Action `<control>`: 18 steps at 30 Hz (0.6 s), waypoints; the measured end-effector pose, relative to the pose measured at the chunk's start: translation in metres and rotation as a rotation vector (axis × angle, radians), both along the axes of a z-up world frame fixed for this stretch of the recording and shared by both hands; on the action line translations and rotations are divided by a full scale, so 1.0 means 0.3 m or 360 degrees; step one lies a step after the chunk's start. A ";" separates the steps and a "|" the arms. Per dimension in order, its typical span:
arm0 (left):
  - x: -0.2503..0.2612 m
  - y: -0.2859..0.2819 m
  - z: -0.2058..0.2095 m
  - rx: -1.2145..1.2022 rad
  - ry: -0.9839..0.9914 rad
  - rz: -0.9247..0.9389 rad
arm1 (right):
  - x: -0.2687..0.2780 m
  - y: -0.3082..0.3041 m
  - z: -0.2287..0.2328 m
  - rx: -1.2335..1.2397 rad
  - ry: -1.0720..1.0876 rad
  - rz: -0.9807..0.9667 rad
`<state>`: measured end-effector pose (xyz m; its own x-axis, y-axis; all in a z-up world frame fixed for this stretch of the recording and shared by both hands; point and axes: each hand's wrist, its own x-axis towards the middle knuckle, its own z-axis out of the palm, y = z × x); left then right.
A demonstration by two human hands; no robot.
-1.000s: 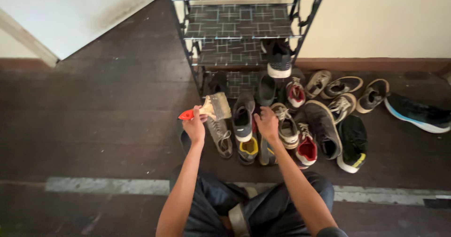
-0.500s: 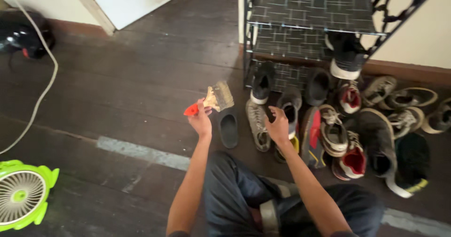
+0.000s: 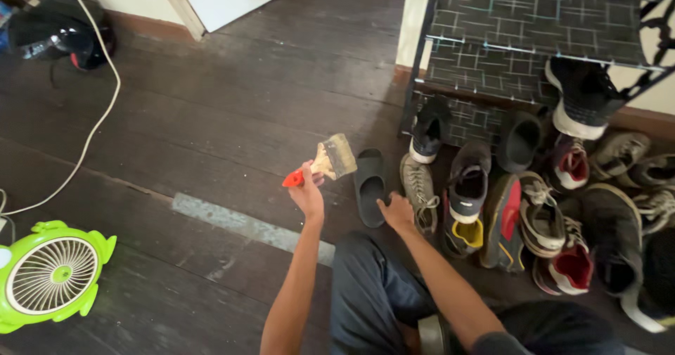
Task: The person cleans the sole of a slide by hand using a brush, while sitting on the floor near a shoe rack.
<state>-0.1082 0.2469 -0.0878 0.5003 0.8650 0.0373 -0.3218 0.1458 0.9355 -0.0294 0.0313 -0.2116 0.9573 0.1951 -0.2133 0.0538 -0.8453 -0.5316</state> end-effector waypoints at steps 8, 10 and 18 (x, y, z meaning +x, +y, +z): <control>-0.010 0.033 -0.059 -0.0083 0.0048 -0.0011 | 0.051 0.044 -0.050 -0.0007 -0.0112 -0.0154; -0.016 0.041 -0.069 -0.0122 0.0086 -0.0018 | 0.072 0.054 -0.053 0.0034 -0.0174 -0.0169; -0.029 0.080 -0.176 -0.0104 0.0282 0.0188 | 0.189 -0.008 0.039 0.0172 -0.0682 -0.0132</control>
<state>-0.1170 0.2709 -0.1405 0.3893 0.9156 -0.1002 -0.1716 0.1790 0.9688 0.0273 0.0290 -0.1998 0.9681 0.1131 0.2235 0.2227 -0.7968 -0.5616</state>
